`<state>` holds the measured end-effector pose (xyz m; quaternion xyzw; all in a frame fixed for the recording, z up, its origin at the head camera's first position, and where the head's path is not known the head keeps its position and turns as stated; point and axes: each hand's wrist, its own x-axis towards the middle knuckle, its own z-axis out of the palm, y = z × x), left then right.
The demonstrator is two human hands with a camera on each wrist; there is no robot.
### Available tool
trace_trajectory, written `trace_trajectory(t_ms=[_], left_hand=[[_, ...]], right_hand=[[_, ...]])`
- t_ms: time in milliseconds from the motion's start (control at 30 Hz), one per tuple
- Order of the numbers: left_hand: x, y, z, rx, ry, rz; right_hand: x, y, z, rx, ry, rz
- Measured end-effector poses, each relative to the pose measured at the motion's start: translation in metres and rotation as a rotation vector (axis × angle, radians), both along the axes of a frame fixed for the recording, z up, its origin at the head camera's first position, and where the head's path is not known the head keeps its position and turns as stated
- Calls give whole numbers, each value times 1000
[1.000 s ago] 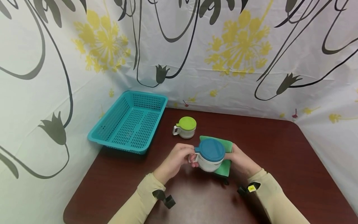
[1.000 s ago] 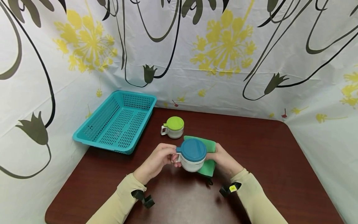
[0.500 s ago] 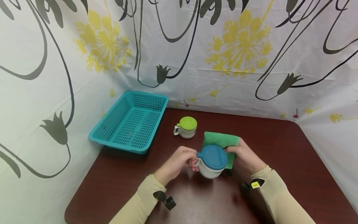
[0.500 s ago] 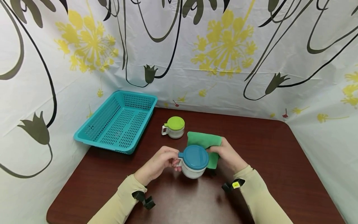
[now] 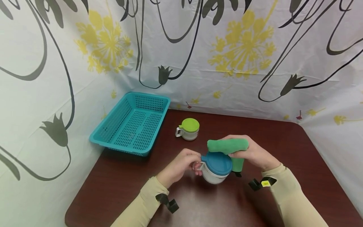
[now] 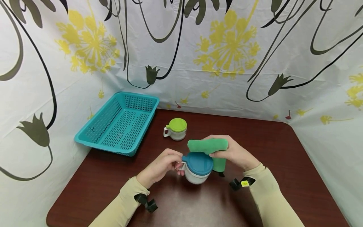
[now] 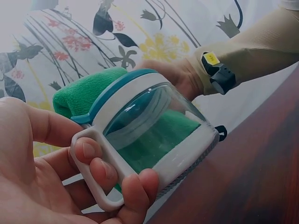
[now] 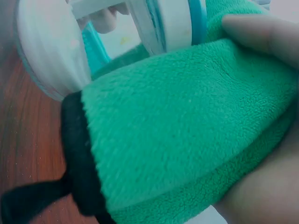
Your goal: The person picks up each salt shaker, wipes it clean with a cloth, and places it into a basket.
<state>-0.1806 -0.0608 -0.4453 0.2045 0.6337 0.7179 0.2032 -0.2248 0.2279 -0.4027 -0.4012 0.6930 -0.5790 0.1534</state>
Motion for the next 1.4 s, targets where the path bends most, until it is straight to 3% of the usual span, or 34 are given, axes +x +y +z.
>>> trace_trajectory(t_ms=[233,467,667,867,1033,1200,1400], left_hand=[[1,2,-1,-19,2,-11],[1,3,-1,-22,14,-23],[3,2,-2,-17,11,-18],[4,2,3,15,15,-14],[4,1,5,52,-37,-4],[4,0,4,51,-78,-6],[4,-1,4,69,-73,-6]], right_hand=[[-2,-4,-4,-6,46,19],[-3,-11,-6,33,35,7],[-11,-15,-17,50,40,12],[-15,-26,-40,47,-67,77],[-9,-32,-58,23,-158,120],[-7,-32,-66,38,-161,78],[-9,-27,-81,25,-223,35]])
